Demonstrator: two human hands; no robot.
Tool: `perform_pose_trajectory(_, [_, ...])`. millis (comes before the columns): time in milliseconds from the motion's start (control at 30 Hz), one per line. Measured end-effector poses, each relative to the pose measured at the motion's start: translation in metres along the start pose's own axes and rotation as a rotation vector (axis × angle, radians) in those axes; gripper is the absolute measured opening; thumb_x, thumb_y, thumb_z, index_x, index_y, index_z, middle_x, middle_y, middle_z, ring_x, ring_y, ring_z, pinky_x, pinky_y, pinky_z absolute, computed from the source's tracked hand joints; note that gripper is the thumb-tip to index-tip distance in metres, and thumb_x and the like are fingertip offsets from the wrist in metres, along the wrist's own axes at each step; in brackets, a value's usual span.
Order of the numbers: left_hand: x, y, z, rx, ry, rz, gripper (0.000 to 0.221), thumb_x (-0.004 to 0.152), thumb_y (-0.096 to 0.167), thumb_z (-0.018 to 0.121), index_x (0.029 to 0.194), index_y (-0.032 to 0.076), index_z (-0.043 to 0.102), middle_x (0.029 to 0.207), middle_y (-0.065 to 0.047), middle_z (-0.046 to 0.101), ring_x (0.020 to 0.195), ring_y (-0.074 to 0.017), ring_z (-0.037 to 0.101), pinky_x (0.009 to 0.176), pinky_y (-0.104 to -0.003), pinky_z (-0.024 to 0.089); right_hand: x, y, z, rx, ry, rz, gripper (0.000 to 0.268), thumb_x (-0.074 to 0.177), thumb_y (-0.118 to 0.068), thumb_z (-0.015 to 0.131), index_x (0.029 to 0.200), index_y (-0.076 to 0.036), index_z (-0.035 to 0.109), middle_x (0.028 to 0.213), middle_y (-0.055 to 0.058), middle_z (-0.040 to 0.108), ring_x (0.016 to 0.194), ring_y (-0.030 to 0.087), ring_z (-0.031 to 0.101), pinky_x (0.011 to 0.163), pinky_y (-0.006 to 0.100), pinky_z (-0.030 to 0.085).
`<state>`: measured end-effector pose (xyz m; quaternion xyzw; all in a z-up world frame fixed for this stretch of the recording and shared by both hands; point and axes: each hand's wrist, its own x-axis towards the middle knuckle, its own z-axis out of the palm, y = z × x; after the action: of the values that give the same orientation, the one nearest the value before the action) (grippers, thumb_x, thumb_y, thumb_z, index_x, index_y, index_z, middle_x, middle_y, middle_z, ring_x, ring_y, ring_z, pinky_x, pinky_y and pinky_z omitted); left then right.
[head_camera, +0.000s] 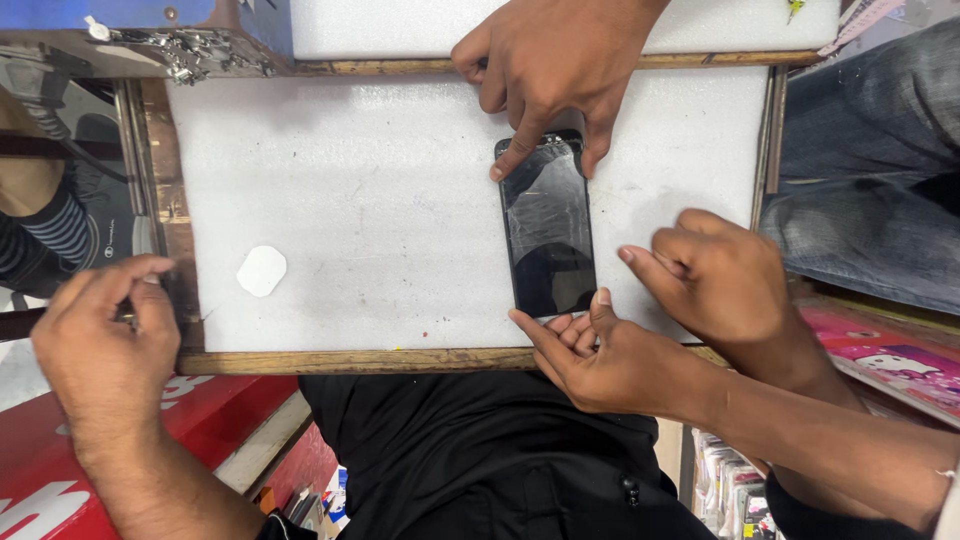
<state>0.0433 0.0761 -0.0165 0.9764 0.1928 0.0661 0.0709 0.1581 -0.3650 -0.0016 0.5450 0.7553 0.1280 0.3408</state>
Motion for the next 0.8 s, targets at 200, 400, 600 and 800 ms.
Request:
perform_pose_trajectory(200, [0.002,0.033,0.0,0.106,-0.022,0.11,0.013,0.105,0.009,0.073,0.111,0.017,0.081,0.088,-0.003,0.069,0.088,-0.0191,0.066,0.083,-0.034,0.057,0.002,-0.004,0.003,0.018,0.016,0.008,0.024,0.086,0.014,0.057,0.108,0.014,0.067,0.074,0.006,0.059,0.055,0.004,0.056,0.061,0.019,0.068])
perform_pose_trajectory(400, [0.011,0.07,0.002,0.015,0.005,0.223,0.013,0.099,0.006,0.073,0.107,0.014,0.079,0.093,-0.003,0.071,0.094,-0.0219,0.067,0.084,-0.036,0.057,0.005,0.005,0.001,-0.181,-0.018,-0.2,0.028,0.068,0.022,0.072,0.094,0.015,0.063,0.109,0.024,0.068,0.067,0.009,0.057,0.055,0.014,0.058])
perform_pose_trajectory(600, [0.026,0.087,0.006,0.021,-0.034,0.26,0.017,0.099,0.004,0.073,0.109,0.015,0.081,0.091,-0.003,0.069,0.091,-0.0211,0.067,0.082,-0.035,0.057,0.005,0.009,-0.002,-0.131,-0.028,-0.166,0.025,0.071,0.019,0.073,0.094,0.015,0.064,0.112,0.026,0.068,0.061,0.005,0.051,0.055,0.013,0.058])
perform_pose_trajectory(800, [0.03,0.09,0.012,-0.011,-0.013,0.301,0.012,0.102,0.004,0.073,0.108,0.013,0.079,0.09,-0.002,0.069,0.09,-0.0183,0.067,0.085,-0.034,0.058,0.005,0.009,-0.002,-0.136,-0.066,-0.243,0.029,0.071,0.021,0.071,0.099,0.018,0.062,0.101,0.019,0.066,0.062,0.005,0.051,0.06,0.014,0.059])
